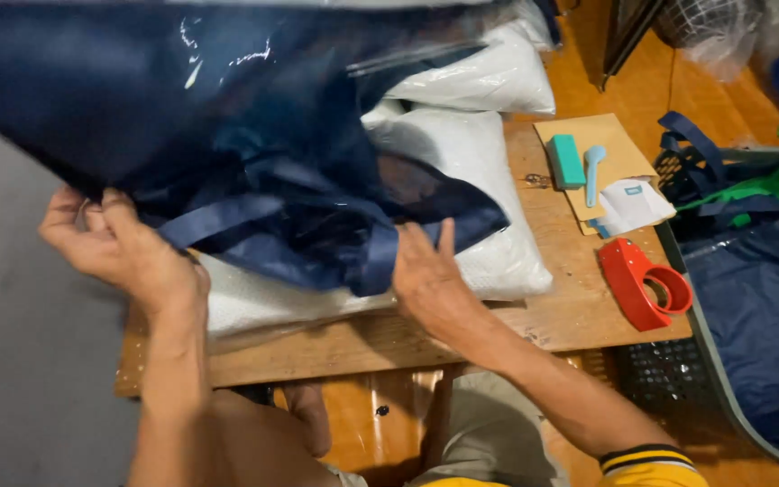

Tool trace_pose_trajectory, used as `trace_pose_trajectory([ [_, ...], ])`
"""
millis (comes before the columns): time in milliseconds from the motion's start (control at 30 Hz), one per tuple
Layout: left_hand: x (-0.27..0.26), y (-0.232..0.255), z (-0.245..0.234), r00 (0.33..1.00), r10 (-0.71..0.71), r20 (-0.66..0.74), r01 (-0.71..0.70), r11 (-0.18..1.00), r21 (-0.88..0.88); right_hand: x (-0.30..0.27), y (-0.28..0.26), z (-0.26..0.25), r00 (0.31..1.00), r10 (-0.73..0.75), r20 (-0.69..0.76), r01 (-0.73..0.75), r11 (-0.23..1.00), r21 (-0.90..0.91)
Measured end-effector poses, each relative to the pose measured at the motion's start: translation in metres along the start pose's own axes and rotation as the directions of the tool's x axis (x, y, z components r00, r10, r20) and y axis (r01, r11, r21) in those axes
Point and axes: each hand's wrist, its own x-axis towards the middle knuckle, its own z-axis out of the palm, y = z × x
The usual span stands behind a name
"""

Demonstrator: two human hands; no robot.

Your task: Placing a pillow into a zippered carrying bag, zipping it shut, and applying product labels to the exterior.

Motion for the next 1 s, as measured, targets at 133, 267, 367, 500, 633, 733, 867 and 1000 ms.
trace_pose_trajectory([
  [133, -0.001, -0.006, -0.018, 0.984, -0.176, 0.037, 0.179, 0.976, -0.124, -0.007, 0.008, -0.025, 0.993, 0.033, -0.110, -0.033, 0.999, 0.004],
  [267, -0.006, 0.000, -0.012, 0.981, -0.169, 0.095, 0.166, 0.985, 0.042, -0.014, 0.013, -0.055, 0.972, -0.123, 0.200, 0.068, 0.964, 0.259],
  [367, -0.020, -0.022, -0.008, 0.965, -0.174, 0.196, 0.200, 0.972, -0.120, -0.022, -0.003, -0.073, 0.961, 0.187, -0.205, -0.100, 0.922, 0.374],
  [500, -0.013, 0.019, 0.007, 0.950, -0.113, 0.291, 0.175, 0.965, -0.195, 0.019, 0.015, -0.097, 0.725, 0.388, -0.569, -0.335, 0.921, 0.201],
  [633, -0.018, 0.036, 0.020, 0.938, -0.103, 0.330, 0.156, 0.978, -0.140, 0.043, 0.050, -0.066, 0.693, 0.526, -0.493, -0.121, 0.759, 0.640],
  [733, -0.008, 0.047, 0.024, 0.937, -0.149, 0.315, 0.180, 0.981, -0.071, 0.055, 0.059, -0.078, 0.708, 0.597, -0.378, -0.136, 0.640, 0.757],
  [867, -0.013, -0.004, 0.015, 0.937, -0.283, 0.204, 0.295, 0.955, -0.030, 0.075, 0.079, -0.045, 0.742, 0.647, -0.175, -0.152, 0.416, 0.896],
  [1000, 0.000, -0.022, 0.009, 0.930, -0.338, 0.145, 0.343, 0.939, -0.014, 0.085, 0.134, -0.014, 0.725, 0.622, -0.296, -0.068, 0.492, 0.868],
])
